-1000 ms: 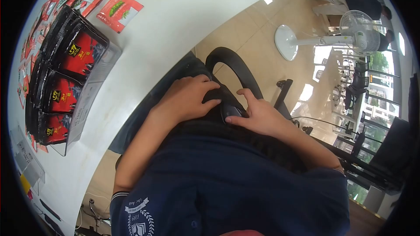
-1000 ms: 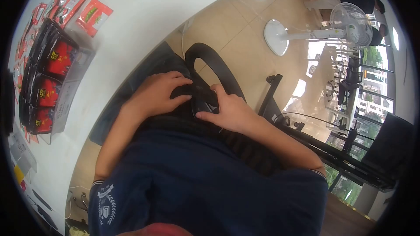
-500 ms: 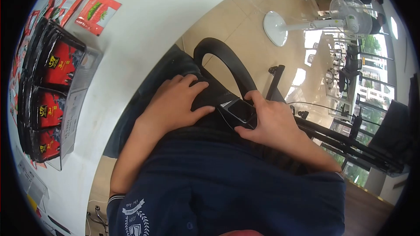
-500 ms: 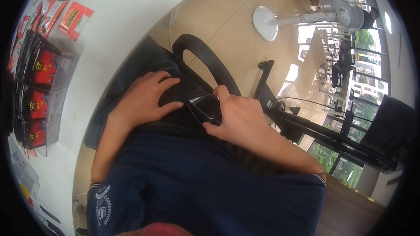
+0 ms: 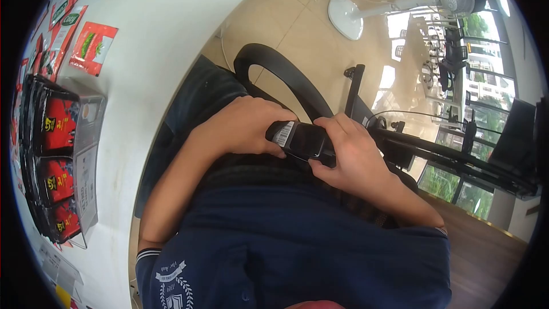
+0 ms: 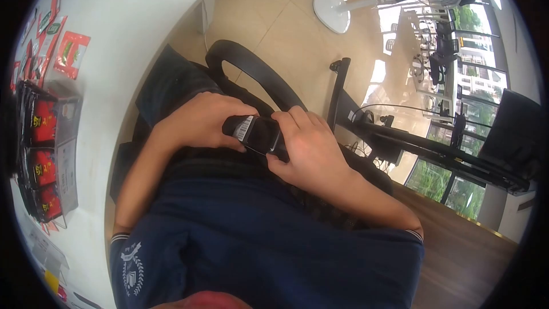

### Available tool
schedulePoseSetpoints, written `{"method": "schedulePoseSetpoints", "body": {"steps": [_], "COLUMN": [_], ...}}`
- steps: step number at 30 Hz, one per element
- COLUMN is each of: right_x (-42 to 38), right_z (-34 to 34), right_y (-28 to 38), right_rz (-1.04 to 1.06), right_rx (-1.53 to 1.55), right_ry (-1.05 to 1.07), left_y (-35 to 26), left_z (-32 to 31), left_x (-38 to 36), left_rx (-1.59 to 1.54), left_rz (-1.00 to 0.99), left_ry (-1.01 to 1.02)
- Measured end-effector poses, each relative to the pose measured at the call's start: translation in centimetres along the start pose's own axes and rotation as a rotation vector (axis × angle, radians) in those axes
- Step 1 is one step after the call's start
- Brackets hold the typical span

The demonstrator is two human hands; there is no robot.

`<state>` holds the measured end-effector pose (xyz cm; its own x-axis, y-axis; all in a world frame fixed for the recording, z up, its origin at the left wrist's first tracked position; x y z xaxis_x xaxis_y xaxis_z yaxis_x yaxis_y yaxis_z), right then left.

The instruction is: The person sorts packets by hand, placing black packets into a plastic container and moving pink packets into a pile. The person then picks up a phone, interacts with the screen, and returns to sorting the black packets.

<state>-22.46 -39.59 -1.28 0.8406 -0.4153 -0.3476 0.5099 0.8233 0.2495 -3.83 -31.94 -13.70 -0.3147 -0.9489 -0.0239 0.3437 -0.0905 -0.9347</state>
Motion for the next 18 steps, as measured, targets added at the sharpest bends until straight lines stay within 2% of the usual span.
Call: {"method": "schedulePoseSetpoints", "body": {"steps": [7,10,18], "right_x": [0.4,0.4,1.4], "right_z": [-1.0,-1.4,0.3], "right_y": [-0.3,-0.7,-1.3], "right_rz": [-0.061,0.003,0.04], "right_rx": [0.002,-0.043,0.038], "right_ry": [0.088,0.067,0.186], "left_y": [-0.7,-0.7,-0.6], "left_z": [-0.3,-0.2,-0.3], "left_x": [-0.2,-0.3,-0.5], "left_rx": [0.093,0.104,0.112], "left_rz": [0.072,0.094,0.105], "left_ry": [-0.049,-0.042,-0.042]}}
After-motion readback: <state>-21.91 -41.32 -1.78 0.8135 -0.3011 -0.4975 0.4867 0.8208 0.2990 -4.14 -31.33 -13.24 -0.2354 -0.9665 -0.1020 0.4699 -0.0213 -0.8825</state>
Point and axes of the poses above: each hand's wrist, its own x-axis towards the middle knuckle, its own z-axis out of the back of the hand, y = z × x, the point moved 2 cm from there along x, towards the middle knuckle
